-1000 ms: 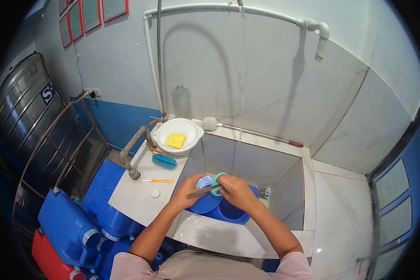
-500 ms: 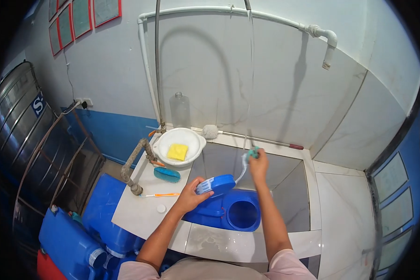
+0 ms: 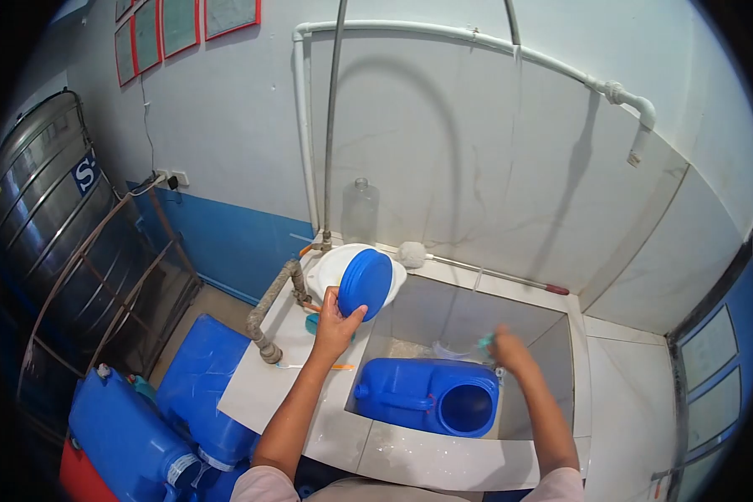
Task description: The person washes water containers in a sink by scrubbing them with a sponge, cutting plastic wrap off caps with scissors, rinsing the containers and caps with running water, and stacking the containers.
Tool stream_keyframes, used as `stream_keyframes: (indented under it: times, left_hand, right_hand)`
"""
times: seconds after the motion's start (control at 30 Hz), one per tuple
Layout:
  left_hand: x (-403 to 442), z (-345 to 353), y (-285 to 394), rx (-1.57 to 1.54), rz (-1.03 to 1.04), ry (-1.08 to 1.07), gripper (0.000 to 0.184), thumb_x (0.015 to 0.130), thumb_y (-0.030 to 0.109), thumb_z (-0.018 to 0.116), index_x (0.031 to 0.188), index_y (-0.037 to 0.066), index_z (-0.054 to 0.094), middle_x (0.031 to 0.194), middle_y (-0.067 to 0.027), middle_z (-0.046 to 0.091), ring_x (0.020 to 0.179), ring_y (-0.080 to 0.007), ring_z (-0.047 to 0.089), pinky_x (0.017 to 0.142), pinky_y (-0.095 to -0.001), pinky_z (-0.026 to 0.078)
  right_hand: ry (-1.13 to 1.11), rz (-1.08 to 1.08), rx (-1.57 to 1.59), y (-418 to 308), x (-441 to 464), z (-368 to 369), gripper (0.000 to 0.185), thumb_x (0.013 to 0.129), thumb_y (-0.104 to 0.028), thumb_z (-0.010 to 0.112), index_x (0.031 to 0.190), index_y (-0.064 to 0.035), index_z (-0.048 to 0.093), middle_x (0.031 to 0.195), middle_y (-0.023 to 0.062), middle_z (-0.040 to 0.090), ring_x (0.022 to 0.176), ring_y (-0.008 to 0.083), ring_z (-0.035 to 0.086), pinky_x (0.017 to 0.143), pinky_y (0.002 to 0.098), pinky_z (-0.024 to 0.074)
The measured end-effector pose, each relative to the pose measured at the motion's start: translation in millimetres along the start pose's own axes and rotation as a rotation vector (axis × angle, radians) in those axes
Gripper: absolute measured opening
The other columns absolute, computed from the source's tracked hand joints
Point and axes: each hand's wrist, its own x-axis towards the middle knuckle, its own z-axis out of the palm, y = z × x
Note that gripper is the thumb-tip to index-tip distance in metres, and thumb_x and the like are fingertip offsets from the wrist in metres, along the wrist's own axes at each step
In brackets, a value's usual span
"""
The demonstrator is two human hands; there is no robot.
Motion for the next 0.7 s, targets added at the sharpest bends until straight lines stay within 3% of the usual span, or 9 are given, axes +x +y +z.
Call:
stream_keyframes:
  times: [0.07,0.1,0.13,0.23,0.33,0.47,0.57,0.63,0.7]
  left_hand:
    - [3.0,-10.2,3.9,0.048,0.008,0.014,0.035,0.079,0.001,0.064,0.104,0.004,0.040,0.102,-0.0114,0.054,0.096,-0.0149,0.054,0.087,-0.0290,0.045]
    - [3.8,-13.5,5.6,0.086,0.020,0.023,0.036,0.079,0.002,0.064,0.105,0.003,0.040,0.103,-0.0115,0.054,0.097,-0.0151,0.054,0.087,-0.0291,0.045]
    - [3.5,-15.8,8.8,0.088,0.021,0.029,0.036,0.079,0.002,0.064,0.105,0.003,0.040,0.103,-0.0115,0.054,0.097,-0.0151,0.054,0.087,-0.0291,0.045]
    - [3.4,-23.9,25.0,-0.074,-0.045,0.071,0.038,0.080,0.003,0.064,0.109,0.004,0.040,0.106,-0.0113,0.054,0.099,-0.0164,0.054,0.088,-0.0306,0.045]
    - [0.4,-41.2,34.6,-0.255,-0.164,0.122,0.038,0.080,0.003,0.063,0.110,0.006,0.040,0.112,-0.0114,0.052,0.103,-0.0176,0.053,0.090,-0.0331,0.045]
    - [-1.0,-67.4,46.9,-0.426,-0.161,0.150,0.043,0.079,0.004,0.061,0.116,0.007,0.039,0.117,-0.0112,0.050,0.108,-0.0201,0.051,0.094,-0.0376,0.044]
    - [-1.5,-83.5,52.6,-0.476,-0.162,0.170,0.052,0.077,0.007,0.061,0.124,0.007,0.038,0.121,-0.0120,0.048,0.113,-0.0229,0.048,0.097,-0.0406,0.042]
    - [-1.7,-87.9,53.3,-0.605,-0.206,0.139,0.057,0.077,0.008,0.060,0.129,0.006,0.037,0.123,-0.0130,0.047,0.115,-0.0249,0.047,0.099,-0.0418,0.040]
    - [-2.5,-87.7,55.4,-0.638,-0.208,0.178,0.058,0.077,0.007,0.059,0.130,0.006,0.036,0.124,-0.0129,0.047,0.115,-0.0244,0.048,0.098,-0.0403,0.041]
  right_hand:
    - [-0.275,-0.204,0.117,-92.6,-7.4,0.8,0.033,0.086,-0.018,0.056,0.107,0.0014,0.041,0.076,0.0212,0.063,0.060,0.0304,0.064,0.055,0.0415,0.0508]
    - [-0.321,-0.327,0.089,-133.5,-10.2,5.5,0.035,0.085,-0.018,0.057,0.110,0.0005,0.042,0.080,0.0223,0.063,0.064,0.0328,0.064,0.056,0.0423,0.0506]
    - [-0.269,-0.556,-0.033,-163.4,-7.8,19.5,0.039,0.083,-0.018,0.058,0.114,-0.0001,0.043,0.083,0.0237,0.063,0.069,0.0354,0.064,0.058,0.0429,0.0503]
    - [-0.165,-0.826,-0.049,-233.2,15.4,89.6,0.038,0.080,-0.012,0.055,0.115,-0.0004,0.044,0.081,0.0226,0.061,0.075,0.0376,0.063,0.061,0.0445,0.0511]
    - [-0.204,-0.883,-0.077,-282.3,25.4,109.1,0.022,0.083,-0.005,0.049,0.104,-0.0009,0.053,0.082,0.0206,0.063,0.074,0.0366,0.064,0.064,0.0450,0.0518]
    - [-0.244,-0.830,-0.026,-303.1,35.1,122.8,0.024,0.083,-0.005,0.048,0.106,0.0025,0.052,0.084,0.0242,0.062,0.078,0.0372,0.064,0.065,0.0442,0.0523]
    - [-0.425,-0.877,0.102,-299.8,41.1,121.3,0.029,0.083,-0.005,0.047,0.111,0.0054,0.049,0.089,0.0301,0.058,0.084,0.0370,0.063,0.068,0.0441,0.0526]
    - [-0.327,-0.729,-0.005,-292.1,34.6,125.6,0.034,0.083,-0.005,0.047,0.116,0.0042,0.048,0.092,0.0323,0.057,0.086,0.0380,0.062,0.072,0.0448,0.0516]
    - [-0.297,-0.742,-0.076,-276.2,34.8,171.6,0.036,0.083,-0.008,0.048,0.118,0.0013,0.047,0.096,0.0300,0.055,0.083,0.0392,0.062,0.069,0.0443,0.0511]
